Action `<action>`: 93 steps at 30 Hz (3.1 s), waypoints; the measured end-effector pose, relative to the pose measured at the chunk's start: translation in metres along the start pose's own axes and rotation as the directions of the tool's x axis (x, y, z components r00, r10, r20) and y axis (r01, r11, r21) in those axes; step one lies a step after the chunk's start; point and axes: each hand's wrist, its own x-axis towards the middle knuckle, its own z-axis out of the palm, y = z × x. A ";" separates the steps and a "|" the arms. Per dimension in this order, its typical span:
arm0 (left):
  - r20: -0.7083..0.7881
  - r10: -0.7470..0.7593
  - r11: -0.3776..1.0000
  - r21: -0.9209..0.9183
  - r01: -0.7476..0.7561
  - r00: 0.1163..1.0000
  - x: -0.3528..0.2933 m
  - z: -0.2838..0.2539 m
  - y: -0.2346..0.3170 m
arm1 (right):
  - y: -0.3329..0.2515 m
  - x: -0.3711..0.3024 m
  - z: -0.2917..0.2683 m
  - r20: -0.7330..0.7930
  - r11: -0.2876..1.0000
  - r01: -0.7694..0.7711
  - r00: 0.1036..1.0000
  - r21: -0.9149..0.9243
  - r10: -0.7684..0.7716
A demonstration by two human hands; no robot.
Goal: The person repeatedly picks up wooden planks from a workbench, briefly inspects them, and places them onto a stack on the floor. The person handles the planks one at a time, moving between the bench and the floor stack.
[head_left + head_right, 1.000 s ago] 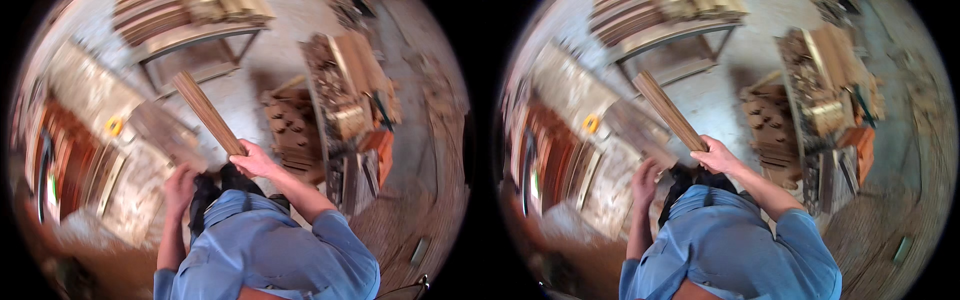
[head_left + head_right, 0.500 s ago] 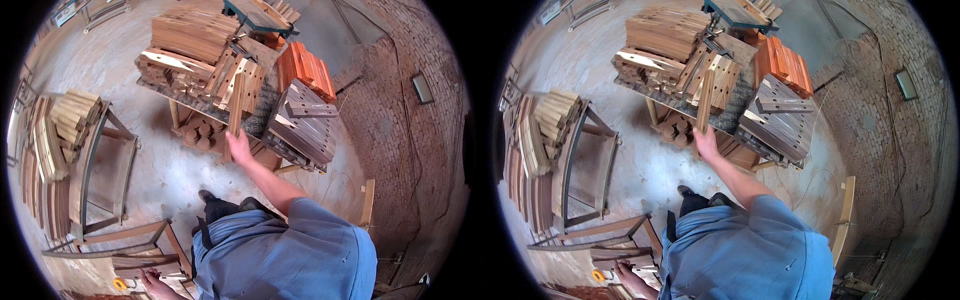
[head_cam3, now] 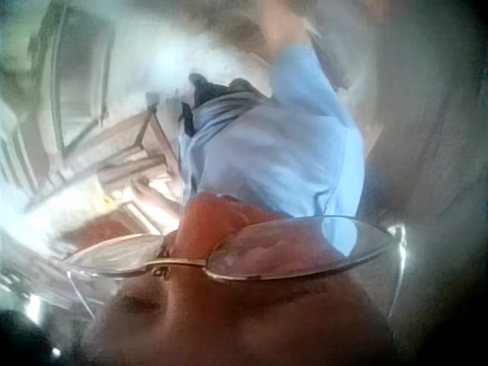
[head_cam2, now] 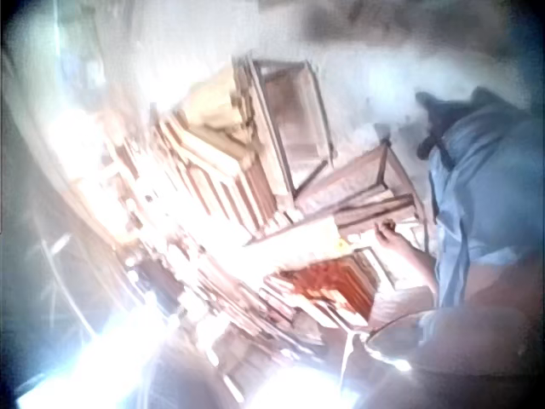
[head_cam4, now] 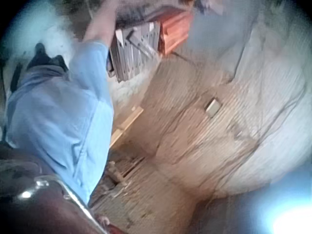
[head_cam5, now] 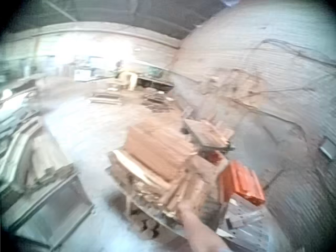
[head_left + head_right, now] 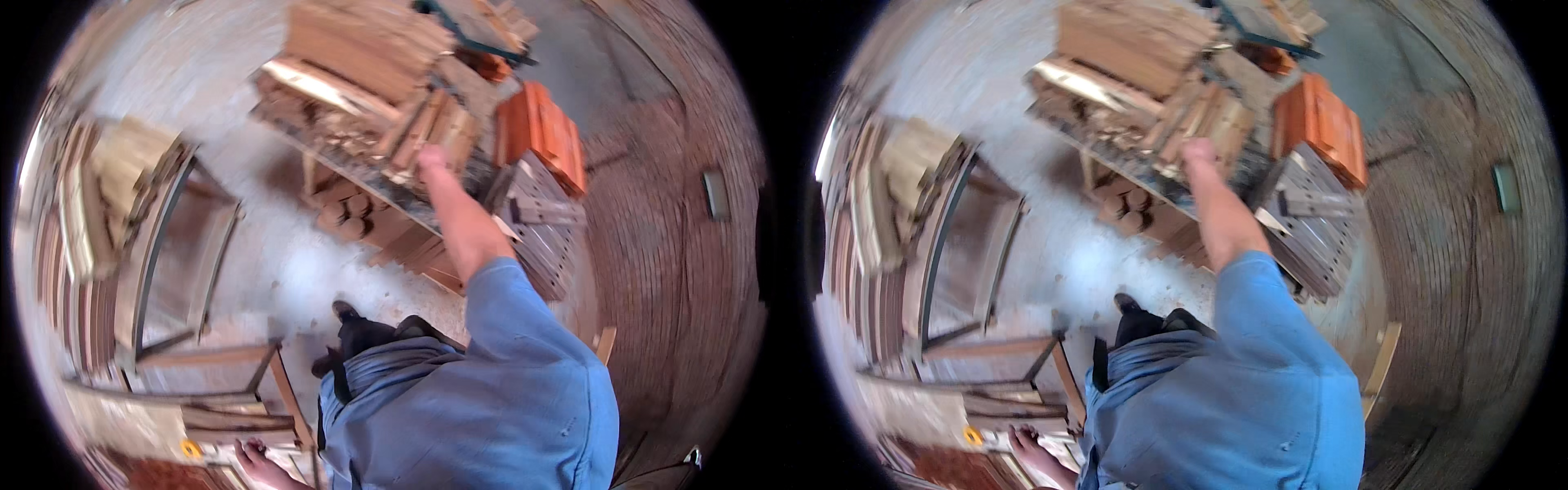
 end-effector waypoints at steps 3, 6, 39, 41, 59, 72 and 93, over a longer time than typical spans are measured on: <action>-0.149 -0.143 0.990 -0.018 0.142 0.978 -0.041 -0.018 0.004 | -0.020 0.005 0.011 0.091 0.975 0.224 0.971 -0.003 -0.222; -0.107 -0.193 0.981 -0.043 0.189 0.975 -0.040 -0.027 0.010 | 0.006 0.014 0.026 0.179 0.817 0.160 0.936 0.554 -0.304; -0.034 -0.700 0.309 -0.915 0.260 0.713 0.083 -0.203 -0.170 | -0.086 -0.313 0.052 0.212 0.282 -0.148 0.954 0.948 -0.213; -0.022 -0.687 0.266 -0.938 0.222 0.727 0.080 -0.203 -0.181 | -0.100 -0.329 0.047 0.226 0.302 -0.149 0.944 0.942 -0.240; -0.021 -0.114 0.597 -0.800 0.052 0.993 -0.055 -0.113 -0.090 | -0.249 -0.532 -0.023 -0.100 0.112 0.465 0.407 0.878 -0.908; 0.278 0.207 0.828 -0.560 -0.017 0.938 -0.070 -0.063 -0.034 | -0.276 -0.624 -0.041 -0.142 -0.243 0.863 -0.201 0.442 -0.969; 0.489 0.258 0.614 -0.749 0.249 0.833 -0.051 0.004 0.042 | -0.221 -0.557 -0.025 0.406 0.455 -0.429 -0.205 0.781 -0.890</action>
